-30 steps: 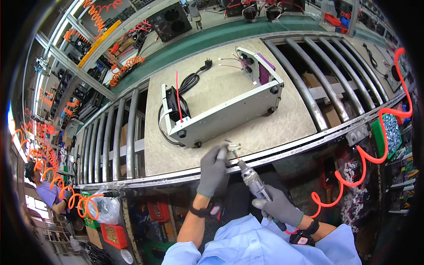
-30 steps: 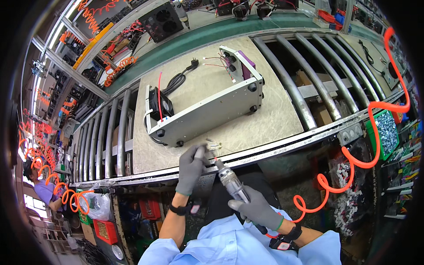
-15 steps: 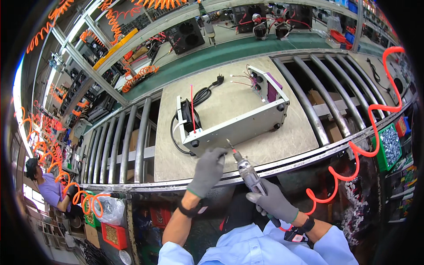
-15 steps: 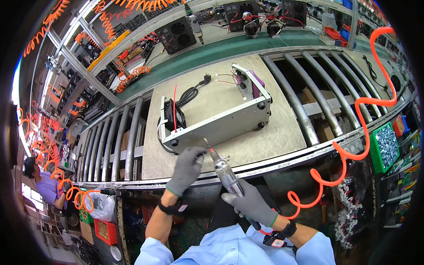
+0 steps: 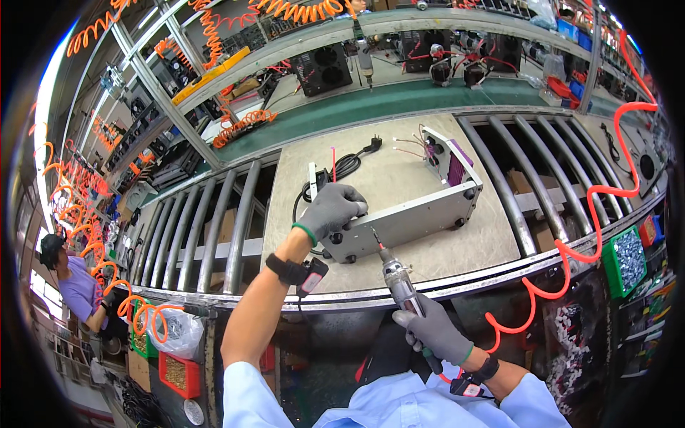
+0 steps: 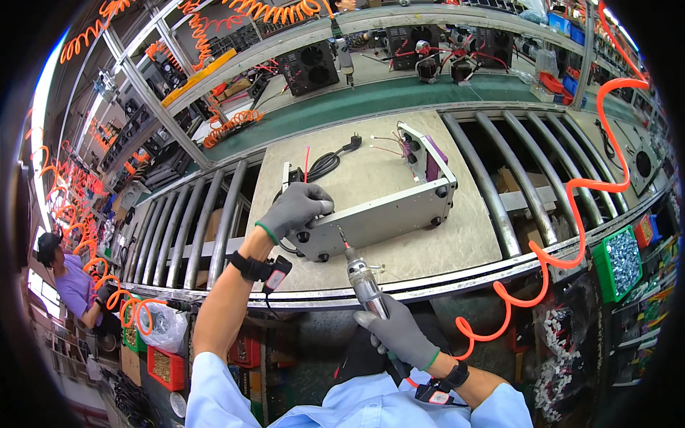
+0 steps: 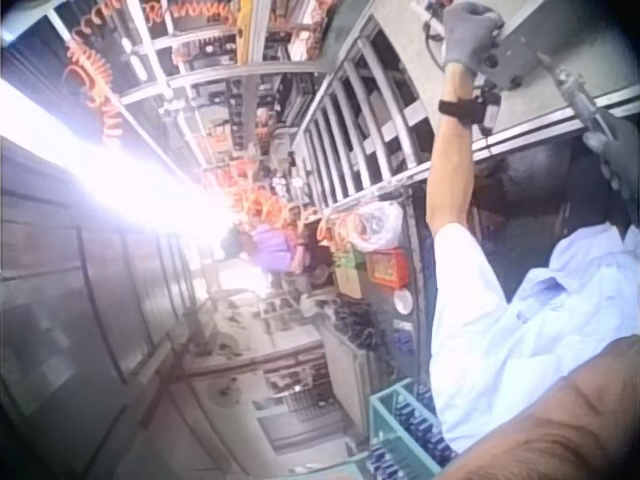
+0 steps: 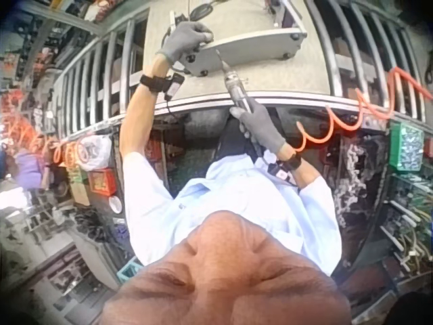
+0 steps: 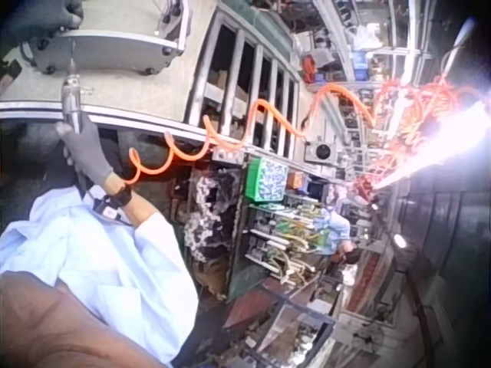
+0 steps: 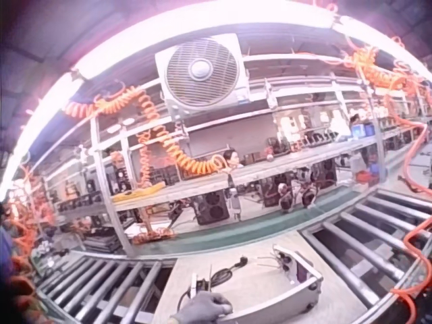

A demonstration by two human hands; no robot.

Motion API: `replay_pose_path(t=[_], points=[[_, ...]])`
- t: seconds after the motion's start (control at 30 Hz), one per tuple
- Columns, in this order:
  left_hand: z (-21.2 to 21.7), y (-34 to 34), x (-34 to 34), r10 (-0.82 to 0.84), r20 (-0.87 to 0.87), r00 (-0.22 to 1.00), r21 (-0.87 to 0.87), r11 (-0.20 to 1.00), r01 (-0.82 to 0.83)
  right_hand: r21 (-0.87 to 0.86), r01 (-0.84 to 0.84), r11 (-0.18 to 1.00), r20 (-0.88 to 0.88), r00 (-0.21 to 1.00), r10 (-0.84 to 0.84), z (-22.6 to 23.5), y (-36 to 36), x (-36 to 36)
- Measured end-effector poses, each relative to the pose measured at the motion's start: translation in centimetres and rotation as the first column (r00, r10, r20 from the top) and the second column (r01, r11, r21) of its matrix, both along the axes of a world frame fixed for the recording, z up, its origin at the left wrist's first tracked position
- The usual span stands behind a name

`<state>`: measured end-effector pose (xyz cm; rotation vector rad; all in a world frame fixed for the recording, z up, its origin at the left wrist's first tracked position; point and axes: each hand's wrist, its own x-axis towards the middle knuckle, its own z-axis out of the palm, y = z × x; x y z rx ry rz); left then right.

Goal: Assembling internal components and screwing a metal casing for a power inverter on a factory assembly line.

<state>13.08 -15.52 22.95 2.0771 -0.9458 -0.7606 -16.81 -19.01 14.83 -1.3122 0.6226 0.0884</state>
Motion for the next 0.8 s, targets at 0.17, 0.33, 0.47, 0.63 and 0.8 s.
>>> replay_pose_path(t=[0.17, 0.33, 0.47, 0.63, 0.8], points=[[-0.3, -1.1, 1.4, -0.062, -0.036, 0.997, 0.165, 0.984, 0.067, 0.021, 0.023, 1.0, 0.019, 1.0, -0.024, -0.1, 0.2, 0.2], [-1.2, -1.8, 3.2, -0.126, -0.156, 0.98, 0.244, 0.956, 0.162, 0.126, 0.073, 0.989, 0.016, 0.997, -0.076, -0.2, 1.3, 0.8], [-1.7, -2.1, 4.1, -0.182, -0.232, 0.956, 0.238, 0.942, 0.237, 0.307, 0.052, 0.95, 0.092, 0.992, -0.084, -0.3, 1.8, 0.7], [-2.4, -2.0, 3.7, -0.133, -0.271, 0.953, 0.192, 0.963, 0.189, 0.431, 0.072, 0.899, 0.131, 0.981, -0.141, -0.8, 1.9, 0.9], [-3.0, -2.2, 4.4, -0.447, 0.098, 0.889, 0.217, 0.881, 0.42, 0.373, 0.074, 0.925, 0.108, 0.987, -0.122, -1.0, 2.2, 0.8]])
